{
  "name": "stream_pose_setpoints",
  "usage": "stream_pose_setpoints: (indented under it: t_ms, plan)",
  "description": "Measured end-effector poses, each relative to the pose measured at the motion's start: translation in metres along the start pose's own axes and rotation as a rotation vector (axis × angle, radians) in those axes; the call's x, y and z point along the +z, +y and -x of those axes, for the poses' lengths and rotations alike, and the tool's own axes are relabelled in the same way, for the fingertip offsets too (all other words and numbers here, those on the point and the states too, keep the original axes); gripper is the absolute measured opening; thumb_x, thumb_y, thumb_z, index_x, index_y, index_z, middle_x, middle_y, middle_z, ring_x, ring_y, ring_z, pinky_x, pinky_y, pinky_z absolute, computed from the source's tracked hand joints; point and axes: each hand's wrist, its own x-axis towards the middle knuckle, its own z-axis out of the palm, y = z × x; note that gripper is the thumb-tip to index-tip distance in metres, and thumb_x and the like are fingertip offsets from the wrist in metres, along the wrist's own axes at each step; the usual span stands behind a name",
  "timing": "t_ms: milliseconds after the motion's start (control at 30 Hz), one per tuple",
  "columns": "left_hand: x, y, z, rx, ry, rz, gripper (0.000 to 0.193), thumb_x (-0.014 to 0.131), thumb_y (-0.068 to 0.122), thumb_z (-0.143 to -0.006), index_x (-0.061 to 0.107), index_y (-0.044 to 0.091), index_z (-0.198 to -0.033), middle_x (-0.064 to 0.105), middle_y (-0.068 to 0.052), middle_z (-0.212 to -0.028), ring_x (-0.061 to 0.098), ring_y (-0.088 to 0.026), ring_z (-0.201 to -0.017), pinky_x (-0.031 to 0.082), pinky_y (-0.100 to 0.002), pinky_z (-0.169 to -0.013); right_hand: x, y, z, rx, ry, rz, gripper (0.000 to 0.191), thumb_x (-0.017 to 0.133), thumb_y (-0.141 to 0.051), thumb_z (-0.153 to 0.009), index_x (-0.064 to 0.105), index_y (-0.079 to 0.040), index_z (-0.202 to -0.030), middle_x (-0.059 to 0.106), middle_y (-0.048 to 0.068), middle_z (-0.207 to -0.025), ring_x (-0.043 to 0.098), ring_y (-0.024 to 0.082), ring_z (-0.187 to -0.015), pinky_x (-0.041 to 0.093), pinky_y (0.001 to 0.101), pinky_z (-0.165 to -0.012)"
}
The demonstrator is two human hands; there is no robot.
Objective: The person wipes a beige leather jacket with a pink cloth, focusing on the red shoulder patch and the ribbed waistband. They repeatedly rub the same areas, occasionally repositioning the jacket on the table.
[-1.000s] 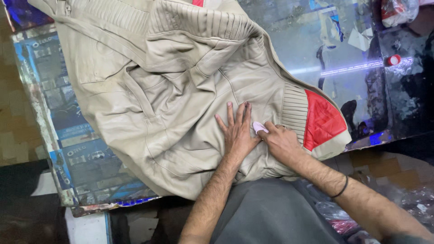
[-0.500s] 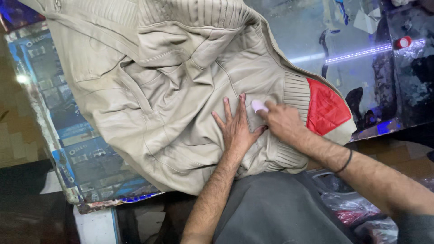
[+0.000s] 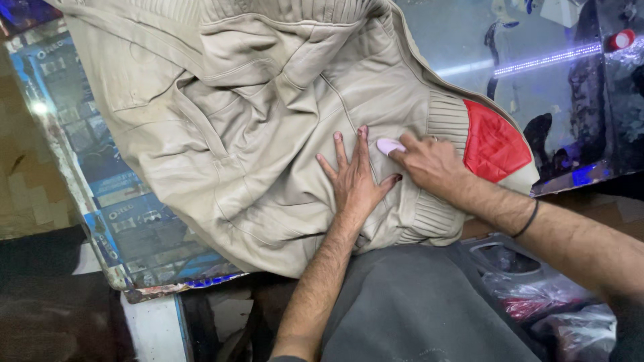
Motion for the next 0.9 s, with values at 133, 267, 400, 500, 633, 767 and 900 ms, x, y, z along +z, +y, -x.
stream_pose_setpoints:
  t_ms: [133,267,400,500,633,767,900]
  plan:
    - [0.0,0.001,0.0,0.032,0.041,0.0,0.136,0.09,0.052,-0.066,0.005,0.006,-0.162,0.027,-0.001,-0.169,0.002,-0.039,-0.159,-0.009,-0.077,-0.116,-0.003,-0.001,0.0,0.065,-0.041,-0.007,0.035,0.058,-0.017,-0.089,0.071,-0.023,-0.121,0.061,0.007,-0.103,0.072,0.027,-0.076,0.057,0.0411,-0.053]
    - [0.0,0.0,-0.001,0.033,0.004,-0.021,0.136,0.09,0.052,-0.065,0.005,0.007,-0.161,0.026,-0.001,-0.168,0.001,-0.039,-0.158,-0.01,-0.078,-0.115,-0.004,-0.004,0.006,-0.013,-0.071,-0.1,0.033,0.058,-0.02,-0.088,0.071,-0.024,-0.119,0.061,0.006,-0.099,0.072,0.026,-0.077,0.057,0.0429,-0.052]
    - [0.001,0.001,0.0,0.019,0.016,-0.016,0.134,0.09,0.051,-0.068,0.005,0.007,-0.162,0.026,-0.001,-0.169,0.002,-0.039,-0.158,-0.009,-0.077,-0.115,-0.003,0.005,0.002,0.045,-0.001,-0.007,0.038,0.059,-0.017,-0.088,0.07,-0.023,-0.125,0.062,0.008,-0.102,0.072,0.027,-0.073,0.057,0.0411,-0.05]
    - [0.001,0.001,0.001,0.038,0.037,-0.008,0.135,0.09,0.051,-0.067,0.004,0.007,-0.162,0.027,-0.001,-0.169,0.001,-0.039,-0.159,-0.009,-0.078,-0.116,0.001,0.003,0.001,0.068,0.039,-0.023,0.041,0.06,-0.016,-0.088,0.069,-0.022,-0.127,0.062,0.008,-0.102,0.071,0.027,-0.072,0.057,0.0411,-0.051]
    - [0.003,0.0,0.0,0.019,0.0,-0.036,0.136,0.09,0.05,-0.065,0.004,0.006,-0.161,0.026,-0.001,-0.169,0.002,-0.039,-0.159,-0.009,-0.078,-0.115,0.005,-0.01,0.009,-0.018,0.036,-0.048,0.035,0.061,-0.018,-0.086,0.07,-0.022,-0.12,0.062,0.007,-0.104,0.072,0.026,-0.076,0.058,0.0406,-0.053]
    - [0.005,0.001,-0.001,0.031,0.035,-0.025,0.137,0.09,0.053,-0.065,0.004,0.007,-0.162,0.027,-0.001,-0.169,0.003,-0.04,-0.158,-0.008,-0.078,-0.116,0.005,-0.002,0.005,0.037,-0.01,0.041,0.034,0.061,-0.02,-0.088,0.07,-0.023,-0.12,0.062,0.006,-0.102,0.072,0.026,-0.077,0.058,0.0408,-0.051]
    - [0.003,0.0,0.001,0.023,0.024,-0.013,0.137,0.09,0.053,-0.065,0.004,0.007,-0.161,0.027,-0.001,-0.168,0.003,-0.039,-0.159,-0.008,-0.078,-0.115,0.002,-0.005,0.001,0.11,0.041,-0.017,0.037,0.06,-0.017,-0.088,0.071,-0.021,-0.123,0.062,0.008,-0.1,0.073,0.026,-0.076,0.058,0.0404,-0.054]
